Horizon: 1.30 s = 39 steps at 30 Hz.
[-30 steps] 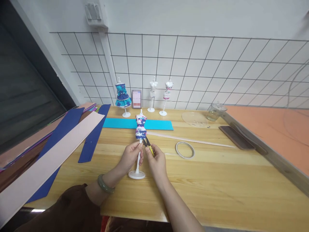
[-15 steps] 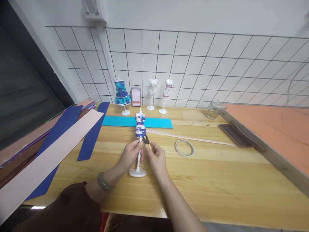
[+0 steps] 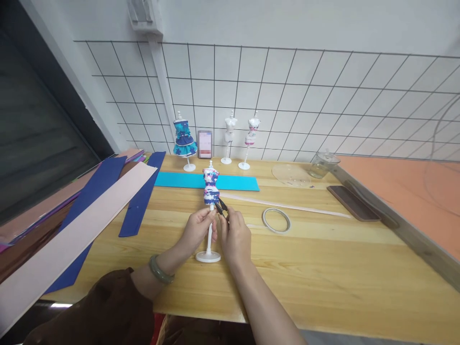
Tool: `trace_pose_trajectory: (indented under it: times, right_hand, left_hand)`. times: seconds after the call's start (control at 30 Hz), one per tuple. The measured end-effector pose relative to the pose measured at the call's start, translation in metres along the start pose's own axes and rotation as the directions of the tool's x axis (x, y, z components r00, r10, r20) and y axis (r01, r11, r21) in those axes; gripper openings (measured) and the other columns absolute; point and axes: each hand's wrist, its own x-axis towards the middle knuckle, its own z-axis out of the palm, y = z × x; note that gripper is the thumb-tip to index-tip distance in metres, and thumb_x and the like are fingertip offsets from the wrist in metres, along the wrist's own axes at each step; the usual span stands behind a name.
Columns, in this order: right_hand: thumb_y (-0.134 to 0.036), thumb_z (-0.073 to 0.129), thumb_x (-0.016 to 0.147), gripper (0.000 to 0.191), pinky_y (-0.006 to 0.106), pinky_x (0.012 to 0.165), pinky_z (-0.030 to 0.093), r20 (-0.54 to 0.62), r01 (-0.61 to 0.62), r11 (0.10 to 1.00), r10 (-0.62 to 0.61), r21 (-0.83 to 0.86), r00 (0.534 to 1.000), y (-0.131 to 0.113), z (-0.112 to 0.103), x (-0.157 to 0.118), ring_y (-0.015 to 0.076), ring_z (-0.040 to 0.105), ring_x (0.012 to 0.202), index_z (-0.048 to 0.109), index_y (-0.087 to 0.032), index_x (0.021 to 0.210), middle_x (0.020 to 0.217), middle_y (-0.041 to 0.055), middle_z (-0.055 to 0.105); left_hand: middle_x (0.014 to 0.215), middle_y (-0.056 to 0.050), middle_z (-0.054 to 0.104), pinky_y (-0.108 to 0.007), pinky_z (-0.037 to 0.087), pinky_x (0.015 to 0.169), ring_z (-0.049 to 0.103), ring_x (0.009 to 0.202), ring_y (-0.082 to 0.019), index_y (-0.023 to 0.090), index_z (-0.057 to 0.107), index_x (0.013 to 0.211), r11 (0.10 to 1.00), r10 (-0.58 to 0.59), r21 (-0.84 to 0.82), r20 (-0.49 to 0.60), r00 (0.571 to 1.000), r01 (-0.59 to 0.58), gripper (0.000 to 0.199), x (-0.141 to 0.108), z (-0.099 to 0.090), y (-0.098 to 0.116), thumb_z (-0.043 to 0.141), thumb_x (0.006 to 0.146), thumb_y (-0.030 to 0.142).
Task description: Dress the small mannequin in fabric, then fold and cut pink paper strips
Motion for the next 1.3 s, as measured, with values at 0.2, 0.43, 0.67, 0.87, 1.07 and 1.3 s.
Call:
trace_pose_trajectory:
  times: [0.2, 0.43, 0.67, 0.87, 1.07, 1.3]
  right_hand:
    - [-0.028, 0.033, 0.093, 0.031, 0.028, 0.062, 0.044, 0.058, 0.061, 0.988, -0.053, -0.141, 0.997, -0.001, 0.004, -0.001, 0.0195, 0.059, 0.077, 0.053, -0.013, 0.112, 0.087, 0.0103, 0.061]
    - [-0.028, 0.032, 0.093, 0.033, 0.026, 0.059, 0.042, 0.106, 0.113, 0.970, -0.092, -0.215, 0.990, 0.005, 0.003, -0.001, 0.0181, 0.060, 0.073, 0.054, -0.014, 0.114, 0.087, 0.0092, 0.062]
    - [-0.034, 0.036, 0.091, 0.032, 0.029, 0.067, 0.046, 0.107, -0.042, 0.991, 0.028, 0.129, 0.994, 0.007, -0.002, 0.002, 0.0183, 0.059, 0.078, 0.058, -0.016, 0.106, 0.088, 0.0085, 0.064]
    - [-0.038, 0.039, 0.089, 0.037, 0.029, 0.059, 0.043, 0.074, -0.006, 0.999, 0.003, 0.048, 0.997, 0.008, -0.004, 0.003, 0.0168, 0.054, 0.066, 0.055, -0.014, 0.111, 0.079, 0.0063, 0.059]
    - [-0.042, 0.040, 0.087, 0.040, 0.029, 0.061, 0.043, 0.037, -0.094, 0.995, 0.092, 0.046, 0.995, 0.009, -0.030, 0.012, 0.0168, 0.054, 0.065, 0.057, -0.015, 0.111, 0.080, 0.0064, 0.060]
    - [-0.043, 0.043, 0.078, 0.037, 0.036, 0.057, 0.044, 0.066, -0.249, 0.867, 0.306, -0.432, 0.950, 0.109, -0.123, -0.008, 0.0276, 0.059, 0.069, 0.062, -0.017, 0.095, 0.076, 0.0130, 0.059]
  left_hand:
    - [0.049, 0.006, 0.048, -0.021, 0.042, 0.033, 0.050, 0.035, -0.010, 0.017, 0.047, 0.071, 1.000, -0.004, -0.011, -0.035, 0.999, 0.004, 0.032, 0.000, 0.001, -0.001, 0.052, 0.079, 0.047]
    - [0.049, 0.006, 0.047, -0.020, 0.042, 0.033, 0.050, 0.034, -0.010, 0.017, 0.047, 0.074, 0.999, -0.050, -0.014, -0.052, 0.997, 0.050, 0.033, 0.000, 0.000, -0.002, 0.052, 0.077, 0.049]
    - [0.046, 0.007, 0.047, -0.020, 0.041, 0.033, 0.050, 0.034, -0.011, 0.016, 0.051, 0.086, 0.996, -0.080, -0.045, -0.016, 0.997, 0.079, 0.038, 0.000, -0.001, 0.003, 0.054, 0.075, 0.052]
    - [0.046, 0.007, 0.048, -0.020, 0.039, 0.033, 0.049, 0.033, -0.011, 0.014, 0.050, 0.093, 0.993, -0.101, -0.068, -0.046, 0.994, 0.098, 0.042, 0.007, -0.009, 0.002, 0.052, 0.076, 0.052]
    - [0.048, 0.006, 0.049, -0.021, 0.041, 0.036, 0.051, 0.036, -0.011, 0.012, 0.048, 0.105, 0.983, -0.125, -0.140, -0.005, 0.992, 0.123, 0.049, 0.009, -0.015, 0.001, 0.054, 0.075, 0.051]
    - [0.052, 0.005, 0.051, -0.021, 0.042, 0.037, 0.051, 0.039, -0.011, 0.012, 0.044, 0.116, 0.971, -0.145, -0.181, 0.077, 0.986, 0.157, 0.058, 0.002, -0.009, 0.009, 0.055, 0.075, 0.052]
